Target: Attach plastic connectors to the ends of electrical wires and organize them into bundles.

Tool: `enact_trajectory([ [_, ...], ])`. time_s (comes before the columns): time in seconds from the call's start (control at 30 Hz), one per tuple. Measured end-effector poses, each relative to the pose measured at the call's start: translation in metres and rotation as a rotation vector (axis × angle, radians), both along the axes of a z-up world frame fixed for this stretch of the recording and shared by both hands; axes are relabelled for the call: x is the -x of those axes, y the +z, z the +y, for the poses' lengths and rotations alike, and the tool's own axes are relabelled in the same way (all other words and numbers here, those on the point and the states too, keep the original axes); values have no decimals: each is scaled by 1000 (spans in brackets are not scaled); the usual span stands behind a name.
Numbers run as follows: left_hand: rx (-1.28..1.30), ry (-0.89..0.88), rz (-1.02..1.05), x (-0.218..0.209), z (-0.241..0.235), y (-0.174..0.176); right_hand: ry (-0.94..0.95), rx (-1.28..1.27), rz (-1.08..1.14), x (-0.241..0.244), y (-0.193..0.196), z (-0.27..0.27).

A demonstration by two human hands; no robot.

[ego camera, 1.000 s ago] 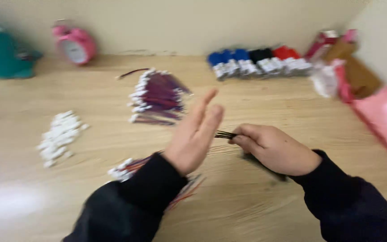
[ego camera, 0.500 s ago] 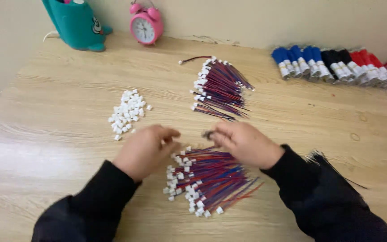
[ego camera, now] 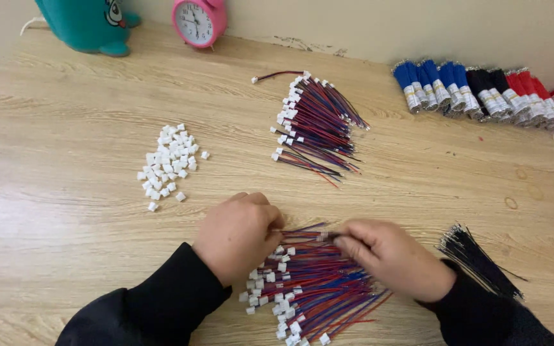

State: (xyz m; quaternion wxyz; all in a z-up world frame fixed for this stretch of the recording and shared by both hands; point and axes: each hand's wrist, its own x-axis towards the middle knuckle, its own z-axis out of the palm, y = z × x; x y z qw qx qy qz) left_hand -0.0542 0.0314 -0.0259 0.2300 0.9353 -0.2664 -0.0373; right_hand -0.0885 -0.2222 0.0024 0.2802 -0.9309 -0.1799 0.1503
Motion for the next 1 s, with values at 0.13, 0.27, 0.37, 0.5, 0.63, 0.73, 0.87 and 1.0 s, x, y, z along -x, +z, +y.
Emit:
enact_trajectory([
  [0.13,130,41,53,-8,1,1,-55,-192,-102,-30,22,5],
  [0.27,265,79,249,-12,-3,13,-98,-61,-104,-64,40,21],
  [0.37,430,80,400,-15,-10,12,-92,-22,-17,-90,21,35],
  [0.5,745,53,528,-29,-23,-15,-119,82,44,-113,-2,45],
  [0.63,986,130,671,-38,-28,-22,-182,47,-47,-141,-21,33],
  [0.73,985,296,769,-46,-30,-21,-230,-33,13,-151,-14,31],
  [0.87,1103,318,758,-49,-29,-30,-223,-136,11,-152,-13,30],
  [1.0,1184,382,759,-45,-27,-26,-175,-100,-93,-110,25,36],
])
